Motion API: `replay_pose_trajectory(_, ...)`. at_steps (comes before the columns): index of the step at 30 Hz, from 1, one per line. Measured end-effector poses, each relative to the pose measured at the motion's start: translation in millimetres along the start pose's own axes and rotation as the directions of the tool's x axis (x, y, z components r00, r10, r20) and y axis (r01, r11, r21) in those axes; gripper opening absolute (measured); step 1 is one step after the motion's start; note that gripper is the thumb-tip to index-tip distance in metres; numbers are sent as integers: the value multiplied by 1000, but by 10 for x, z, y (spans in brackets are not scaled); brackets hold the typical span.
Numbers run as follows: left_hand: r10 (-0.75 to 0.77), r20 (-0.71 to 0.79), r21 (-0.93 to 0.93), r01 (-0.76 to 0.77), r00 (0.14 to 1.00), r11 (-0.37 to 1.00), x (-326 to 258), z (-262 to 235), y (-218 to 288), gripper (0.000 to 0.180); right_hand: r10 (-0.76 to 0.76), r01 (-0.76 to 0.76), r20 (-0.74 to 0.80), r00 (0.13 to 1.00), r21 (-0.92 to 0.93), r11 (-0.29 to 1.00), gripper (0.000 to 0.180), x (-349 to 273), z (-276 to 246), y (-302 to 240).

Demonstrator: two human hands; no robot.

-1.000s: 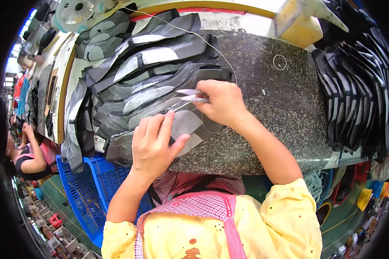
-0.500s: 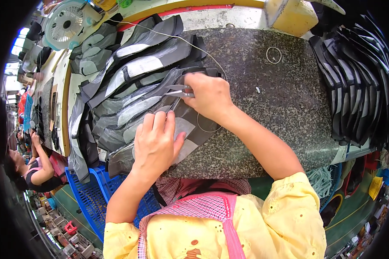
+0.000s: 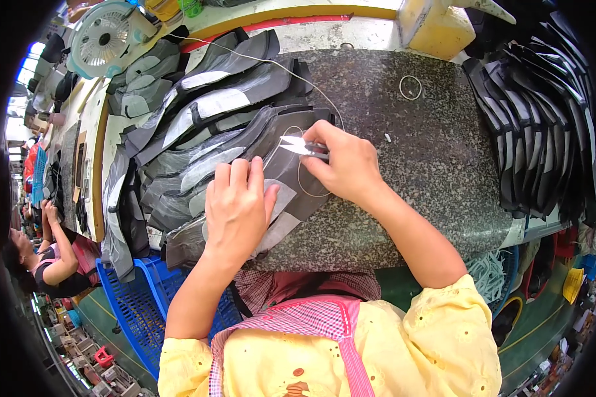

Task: The recorder is manually trimming excess threads from stitched shoe upper components using clippers and then sorting/stacking them.

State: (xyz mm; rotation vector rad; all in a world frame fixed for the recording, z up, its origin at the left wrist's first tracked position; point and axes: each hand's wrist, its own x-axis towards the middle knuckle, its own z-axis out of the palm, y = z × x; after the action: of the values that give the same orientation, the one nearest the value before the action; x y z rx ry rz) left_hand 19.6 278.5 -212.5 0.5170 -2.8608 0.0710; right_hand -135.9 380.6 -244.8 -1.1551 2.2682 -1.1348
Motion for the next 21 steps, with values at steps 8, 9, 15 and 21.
replay_pose_trajectory(8, -19, -18, -46, 18, 1000, 999, -21, 22, -30, 31, 105, -103, 9, 994, -136, 985, 29, -4, -69, 45)
replay_pose_trajectory(9, -22, -28, -58, 21, 999, 998, -16, 19, -29, 31, 96, -96, -4, 995, -124, 988, 29, 3, -56, 55)
replay_pose_trajectory(15, -72, 55, -122, 79, 996, 989, -16, -10, -19, 33, 102, -98, 20, 995, -151, 984, 28, 86, -19, 35)
replay_pose_trajectory(21, -78, 50, -129, 84, 996, 988, -17, -17, -17, 31, 89, -84, 28, 996, -162, 983, 27, 75, -60, 40)
